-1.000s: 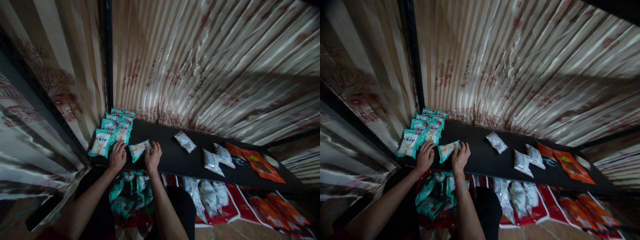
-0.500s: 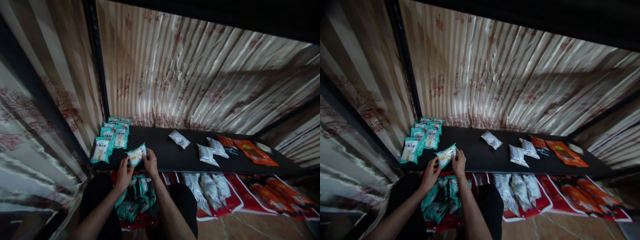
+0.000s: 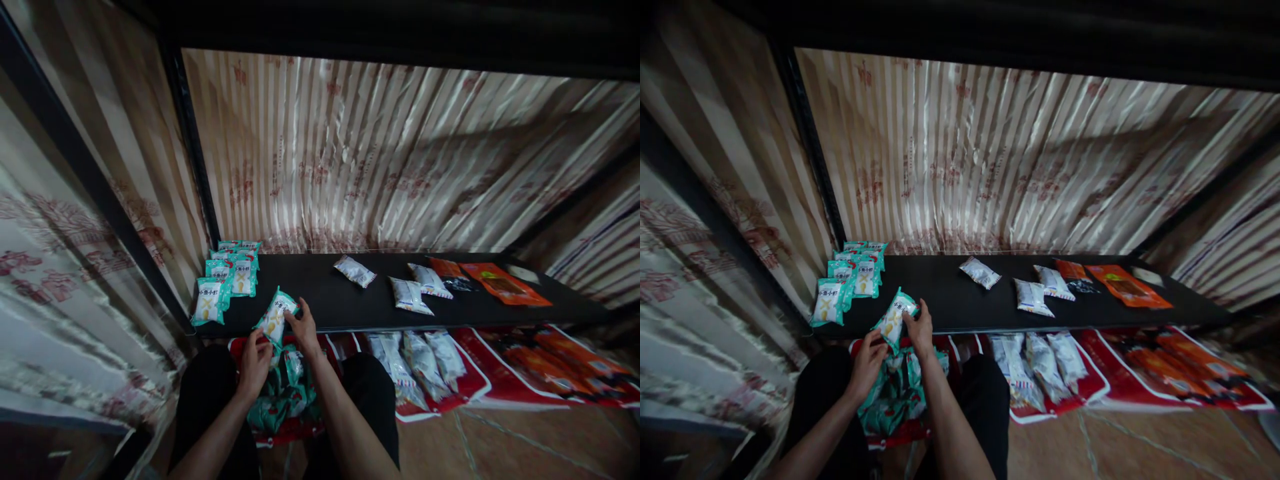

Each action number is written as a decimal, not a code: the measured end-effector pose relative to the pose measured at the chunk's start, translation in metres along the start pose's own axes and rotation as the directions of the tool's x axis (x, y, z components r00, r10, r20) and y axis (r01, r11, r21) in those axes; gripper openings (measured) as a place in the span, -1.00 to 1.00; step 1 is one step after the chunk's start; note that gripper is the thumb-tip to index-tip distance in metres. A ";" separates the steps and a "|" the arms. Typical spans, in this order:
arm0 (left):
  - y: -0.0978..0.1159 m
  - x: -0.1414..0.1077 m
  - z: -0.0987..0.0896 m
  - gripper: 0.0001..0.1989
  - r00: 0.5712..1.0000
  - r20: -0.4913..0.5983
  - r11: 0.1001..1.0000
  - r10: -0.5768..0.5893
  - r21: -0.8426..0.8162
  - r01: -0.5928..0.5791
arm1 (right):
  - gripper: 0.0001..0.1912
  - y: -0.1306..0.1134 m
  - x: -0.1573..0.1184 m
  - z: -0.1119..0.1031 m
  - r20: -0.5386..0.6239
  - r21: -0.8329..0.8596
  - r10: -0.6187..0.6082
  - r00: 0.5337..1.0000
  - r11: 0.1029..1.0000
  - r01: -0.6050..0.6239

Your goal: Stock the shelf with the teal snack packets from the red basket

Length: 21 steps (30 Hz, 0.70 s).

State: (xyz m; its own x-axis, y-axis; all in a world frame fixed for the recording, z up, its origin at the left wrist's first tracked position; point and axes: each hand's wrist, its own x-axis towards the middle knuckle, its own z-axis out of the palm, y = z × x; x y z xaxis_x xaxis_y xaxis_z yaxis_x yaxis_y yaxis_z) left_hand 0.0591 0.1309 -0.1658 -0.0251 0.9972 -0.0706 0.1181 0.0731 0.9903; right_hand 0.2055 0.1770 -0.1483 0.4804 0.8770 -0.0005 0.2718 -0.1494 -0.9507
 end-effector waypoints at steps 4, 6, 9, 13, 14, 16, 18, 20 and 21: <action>0.002 -0.007 -0.002 -0.62 0.999 0.012 0.997 -0.045 -0.062 0.046 | -0.11 -0.003 -0.011 0.001 0.035 0.227 0.114 0.993 0.966 -0.119; 0.004 -0.010 0.000 -0.62 0.999 0.022 0.995 -0.046 -0.082 0.048 | -0.10 -0.004 -0.015 0.003 0.045 0.329 0.144 0.988 0.932 -0.151; 0.005 -0.016 0.002 -0.61 0.999 0.036 0.992 -0.033 -0.117 0.037 | -0.22 -0.002 -0.019 0.006 0.104 0.431 0.140 0.985 0.886 -0.172; 0.005 -0.019 -0.002 -0.64 0.997 0.067 0.992 -0.041 -0.117 0.048 | -0.48 0.002 -0.021 0.007 0.171 0.414 0.101 0.980 0.895 -0.165; 0.005 -0.018 -0.005 -0.66 0.997 0.071 0.995 -0.034 -0.092 0.041 | -0.51 0.003 -0.021 0.006 0.171 0.405 0.104 0.980 0.899 -0.166; 0.004 -0.016 -0.011 -0.73 0.998 0.062 0.999 -0.024 -0.024 0.026 | -0.52 0.004 -0.022 0.005 0.164 0.388 0.103 0.981 0.908 -0.160; 0.003 -0.013 -0.018 -0.79 1.000 0.012 0.999 -0.011 0.033 0.011 | -0.51 0.005 -0.023 0.004 0.156 0.361 0.090 0.984 0.922 -0.141; 0.004 -0.009 -0.025 -0.81 0.997 -0.069 0.995 0.026 0.101 -0.019 | -0.49 0.004 -0.024 0.005 0.147 0.334 0.074 0.986 0.935 -0.120; 0.005 -0.007 -0.028 -0.81 0.992 -0.111 0.989 0.055 0.140 -0.039 | -0.48 0.003 -0.024 0.005 0.146 0.325 0.068 0.987 0.939 -0.113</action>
State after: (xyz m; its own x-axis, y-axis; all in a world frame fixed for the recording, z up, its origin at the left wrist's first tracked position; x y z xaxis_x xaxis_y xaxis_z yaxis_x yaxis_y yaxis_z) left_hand 0.0323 0.1234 -0.1573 -0.1286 0.9917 -0.0028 0.2568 0.0360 0.9658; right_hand 0.1906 0.1577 -0.1528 0.3712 0.9219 -0.1107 -0.0697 -0.0913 -0.9934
